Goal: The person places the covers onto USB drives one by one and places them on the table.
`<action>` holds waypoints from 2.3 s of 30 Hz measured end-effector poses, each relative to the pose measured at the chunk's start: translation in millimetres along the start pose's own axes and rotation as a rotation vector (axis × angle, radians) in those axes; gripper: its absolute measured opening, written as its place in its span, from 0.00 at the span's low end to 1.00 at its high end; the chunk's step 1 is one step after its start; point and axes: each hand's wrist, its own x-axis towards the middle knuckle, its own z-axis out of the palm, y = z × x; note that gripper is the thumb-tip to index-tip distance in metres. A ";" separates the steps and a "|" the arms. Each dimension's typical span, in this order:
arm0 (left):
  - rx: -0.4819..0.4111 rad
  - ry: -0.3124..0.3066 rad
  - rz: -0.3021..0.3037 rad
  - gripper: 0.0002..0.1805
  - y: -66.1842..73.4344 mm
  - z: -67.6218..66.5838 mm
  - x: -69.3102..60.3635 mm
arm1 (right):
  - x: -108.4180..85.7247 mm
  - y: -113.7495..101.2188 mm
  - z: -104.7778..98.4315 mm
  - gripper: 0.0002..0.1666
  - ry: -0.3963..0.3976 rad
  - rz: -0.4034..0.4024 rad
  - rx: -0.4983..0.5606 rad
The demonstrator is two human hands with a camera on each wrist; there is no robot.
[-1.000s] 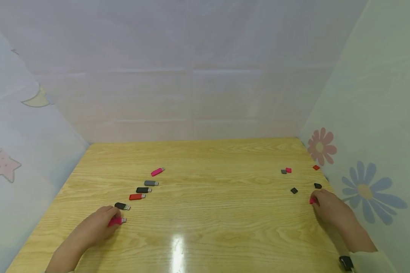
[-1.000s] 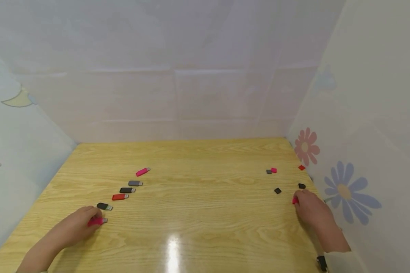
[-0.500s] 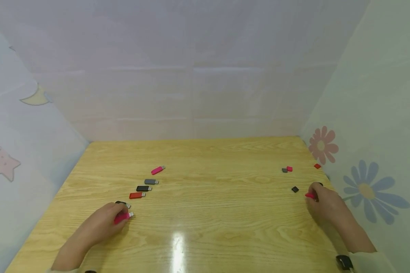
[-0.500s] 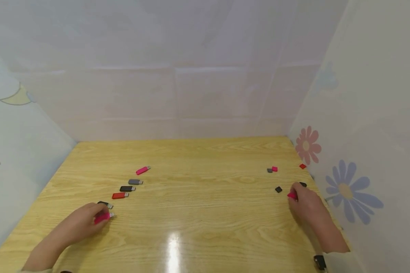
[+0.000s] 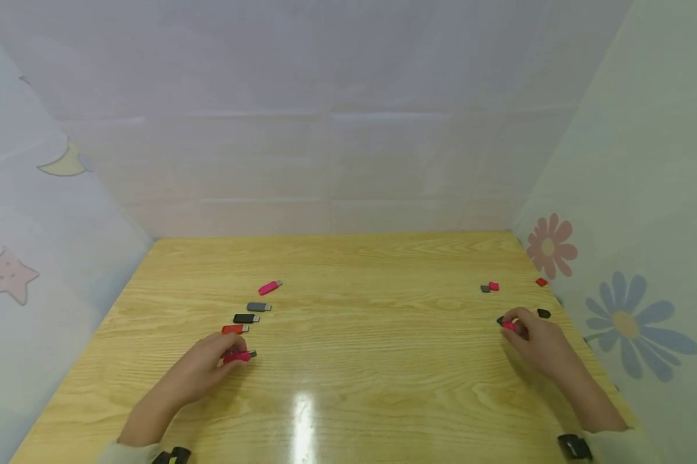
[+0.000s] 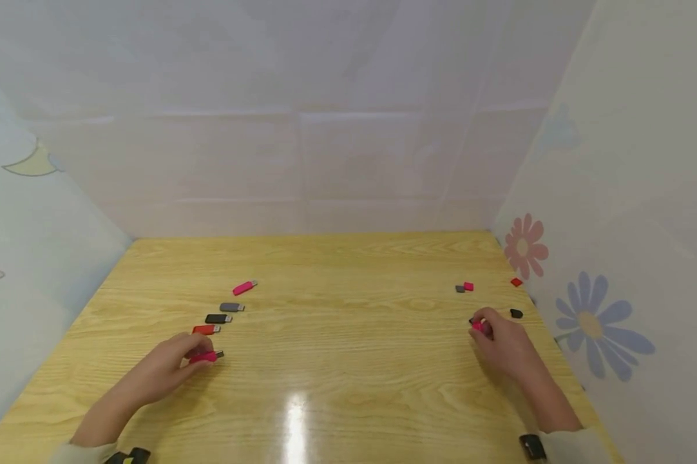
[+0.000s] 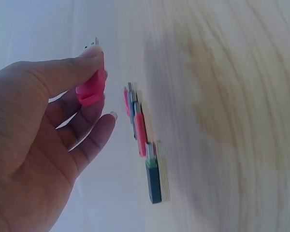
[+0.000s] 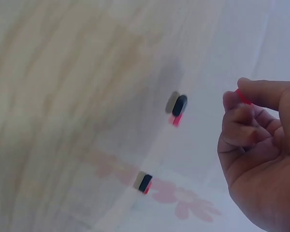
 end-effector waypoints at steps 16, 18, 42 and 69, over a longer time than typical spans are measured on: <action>-0.126 -0.020 0.031 0.05 12.9 13.6 17.0 | 3.0 -24.4 6.8 0.10 -0.027 0.005 0.076; -0.126 -0.013 0.031 0.05 13.4 14.8 18.8 | 4.1 -26.6 7.3 0.11 -0.039 0.009 0.084; -0.335 0.057 0.033 0.04 44.5 38.5 51.2 | 13.1 -67.1 18.9 0.08 -0.029 -0.051 0.226; -0.380 0.024 0.060 0.06 69.9 44.3 72.3 | 24.4 -102.6 35.3 0.10 -0.093 -0.101 0.368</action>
